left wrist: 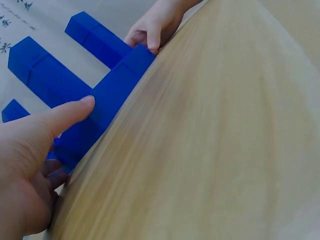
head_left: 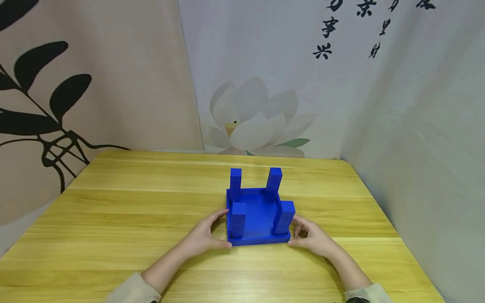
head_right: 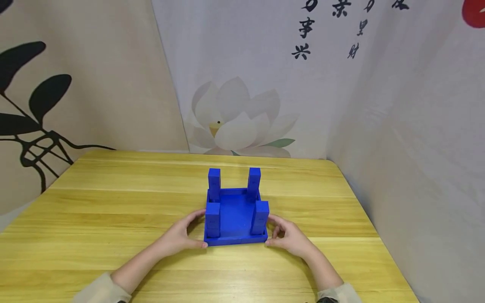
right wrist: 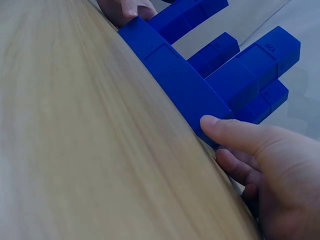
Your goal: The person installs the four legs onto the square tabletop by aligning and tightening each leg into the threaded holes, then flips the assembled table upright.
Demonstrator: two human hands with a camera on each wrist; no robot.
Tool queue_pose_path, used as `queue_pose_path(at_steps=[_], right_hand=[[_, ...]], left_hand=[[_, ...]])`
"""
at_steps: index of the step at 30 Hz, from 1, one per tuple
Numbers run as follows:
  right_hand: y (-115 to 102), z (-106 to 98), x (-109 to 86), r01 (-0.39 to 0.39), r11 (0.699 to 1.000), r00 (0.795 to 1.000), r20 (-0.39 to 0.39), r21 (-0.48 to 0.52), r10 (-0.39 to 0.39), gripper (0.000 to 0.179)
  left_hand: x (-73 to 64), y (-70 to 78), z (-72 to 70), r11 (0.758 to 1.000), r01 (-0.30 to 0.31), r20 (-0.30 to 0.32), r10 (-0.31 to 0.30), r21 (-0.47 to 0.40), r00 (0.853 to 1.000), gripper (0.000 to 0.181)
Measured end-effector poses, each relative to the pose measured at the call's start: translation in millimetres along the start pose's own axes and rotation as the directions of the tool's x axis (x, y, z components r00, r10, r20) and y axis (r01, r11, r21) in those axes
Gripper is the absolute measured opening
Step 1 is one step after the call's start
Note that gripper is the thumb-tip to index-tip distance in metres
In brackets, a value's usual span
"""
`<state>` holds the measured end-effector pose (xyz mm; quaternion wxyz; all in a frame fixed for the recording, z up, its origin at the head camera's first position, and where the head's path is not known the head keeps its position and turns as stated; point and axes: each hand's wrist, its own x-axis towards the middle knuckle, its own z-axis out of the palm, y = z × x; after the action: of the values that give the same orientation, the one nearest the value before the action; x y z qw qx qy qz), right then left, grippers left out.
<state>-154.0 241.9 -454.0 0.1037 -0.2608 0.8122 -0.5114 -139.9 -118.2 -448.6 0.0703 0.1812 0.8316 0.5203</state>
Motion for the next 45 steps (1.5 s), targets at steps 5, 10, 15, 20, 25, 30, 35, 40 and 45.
queue_pose_path(at_steps=[5,10,15,20,25,30,35,40,45], right_hand=[[-0.6,1.3,0.2,0.001,1.0,1.0,-0.015,-0.016,-0.001,0.066],[-1.7,4.7,2.4,-0.039,0.997,0.998,-0.06,-0.068,0.035,0.066],[-2.9,6.7,5.1,-0.074,0.995,0.994,-0.086,-0.063,0.069,0.066],[-3.8,5.9,5.0,-0.071,0.997,0.994,-0.085,-0.021,0.069,0.066],[-1.7,4.7,5.3,-0.055,0.998,0.995,-0.078,0.006,0.055,0.068],[-3.0,3.4,4.9,-0.092,0.995,0.993,-0.07,0.048,0.095,0.074],[-5.5,2.1,2.0,-0.131,0.989,0.988,-0.071,0.075,0.136,0.079],[-5.2,1.8,-0.4,-0.104,0.983,0.99,-0.077,0.15,0.116,0.078],[-6.0,2.3,-0.5,-0.009,0.973,0.994,-0.103,0.23,0.033,0.071]], left_hand=[[-1.2,-0.8,3.2,1.0,-0.022,-0.013,0.022,0.011,1.0,0.1],[-1.7,-1.3,3.7,0.999,-0.023,-0.026,0.024,0.04,0.999,0.099],[-1.4,-0.8,3.4,0.998,-0.048,-0.015,0.049,0.05,0.999,0.098],[-1.5,1.0,3.1,0.996,-0.078,0.007,0.078,0.048,0.997,0.097],[-1.4,1.6,3.0,0.993,-0.113,0.019,0.112,0.032,0.993,0.095],[-1.9,1.8,3.0,0.994,-0.106,0.05,0.106,0.003,0.993,0.094],[-2.8,2.1,2.4,0.995,-0.098,0.076,0.099,-0.016,0.992,0.091],[-3.6,3.5,1.4,0.991,-0.124,0.078,0.128,-0.055,0.989,0.086],[-3.8,6.6,1.1,0.987,-0.136,0.05,0.141,-0.084,0.989,0.079]])
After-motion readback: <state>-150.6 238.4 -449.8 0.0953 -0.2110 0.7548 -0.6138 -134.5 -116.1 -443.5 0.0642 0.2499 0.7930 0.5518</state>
